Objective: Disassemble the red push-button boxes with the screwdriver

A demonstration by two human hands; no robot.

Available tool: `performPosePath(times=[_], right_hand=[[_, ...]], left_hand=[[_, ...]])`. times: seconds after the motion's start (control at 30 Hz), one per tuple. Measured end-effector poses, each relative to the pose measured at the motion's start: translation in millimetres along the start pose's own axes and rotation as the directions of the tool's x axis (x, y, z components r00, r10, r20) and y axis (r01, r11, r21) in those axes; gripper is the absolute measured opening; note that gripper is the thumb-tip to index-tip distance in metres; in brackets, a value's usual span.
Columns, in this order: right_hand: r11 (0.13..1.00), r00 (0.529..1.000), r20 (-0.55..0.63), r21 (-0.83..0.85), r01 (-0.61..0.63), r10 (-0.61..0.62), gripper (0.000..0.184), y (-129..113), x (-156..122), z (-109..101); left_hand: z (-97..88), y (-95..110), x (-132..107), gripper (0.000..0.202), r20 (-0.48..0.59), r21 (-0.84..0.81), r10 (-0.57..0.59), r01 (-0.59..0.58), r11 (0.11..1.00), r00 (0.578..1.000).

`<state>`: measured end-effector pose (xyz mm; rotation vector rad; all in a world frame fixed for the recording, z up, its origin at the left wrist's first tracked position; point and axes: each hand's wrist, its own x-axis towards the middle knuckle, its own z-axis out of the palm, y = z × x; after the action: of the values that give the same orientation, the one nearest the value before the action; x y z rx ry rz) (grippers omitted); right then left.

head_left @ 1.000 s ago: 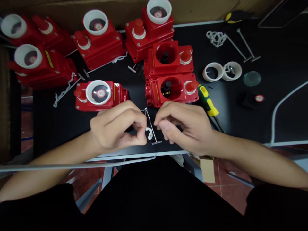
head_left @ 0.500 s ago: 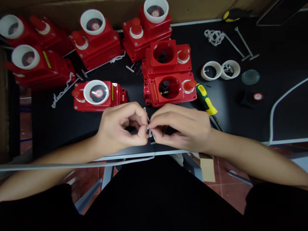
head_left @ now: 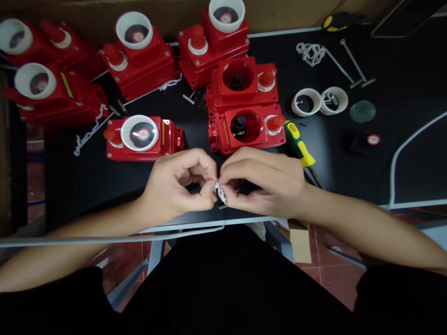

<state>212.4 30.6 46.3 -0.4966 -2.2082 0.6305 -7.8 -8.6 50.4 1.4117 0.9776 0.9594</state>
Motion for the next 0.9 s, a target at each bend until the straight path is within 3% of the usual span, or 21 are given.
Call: performPosePath(times=[0.23,0.33,0.47,0.57,0.67,0.9], right_hand=[[0.996,0.995,-0.092,-0.087,0.034,-0.042,0.015,4,-4,12],[0.994,0.992,-0.120,-0.108,0.025,-0.038,0.017,3,-4,14],[0.988,0.993,-0.116,-0.153,-0.029,0.011,0.017,0,-3,12],[0.978,0.994,-0.103,-0.201,-0.054,0.033,0.017,-1,-2,10],[0.970,0.994,-0.100,-0.236,-0.061,0.038,0.017,-2,-3,10],[0.948,0.992,-0.125,-0.318,-0.031,-0.009,0.017,-3,-5,12]], left_hand=[[1.3,-5,-3,0.021,-0.022,0.045,0.003,-0.002,0.999,1.000],[0.9,-5,-2,0.014,-0.017,0.059,0.034,-0.033,0.998,0.999],[-0.4,-1,0,0.012,-0.074,0.229,0.277,-0.254,0.940,0.958],[-0.8,4,-1,0.019,-0.022,0.398,0.385,-0.345,0.850,0.923],[-0.8,8,-1,0.016,0.001,0.431,0.335,-0.303,0.850,0.942],[0.2,5,-3,0.011,-0.071,0.353,0.154,-0.120,0.928,0.985]])
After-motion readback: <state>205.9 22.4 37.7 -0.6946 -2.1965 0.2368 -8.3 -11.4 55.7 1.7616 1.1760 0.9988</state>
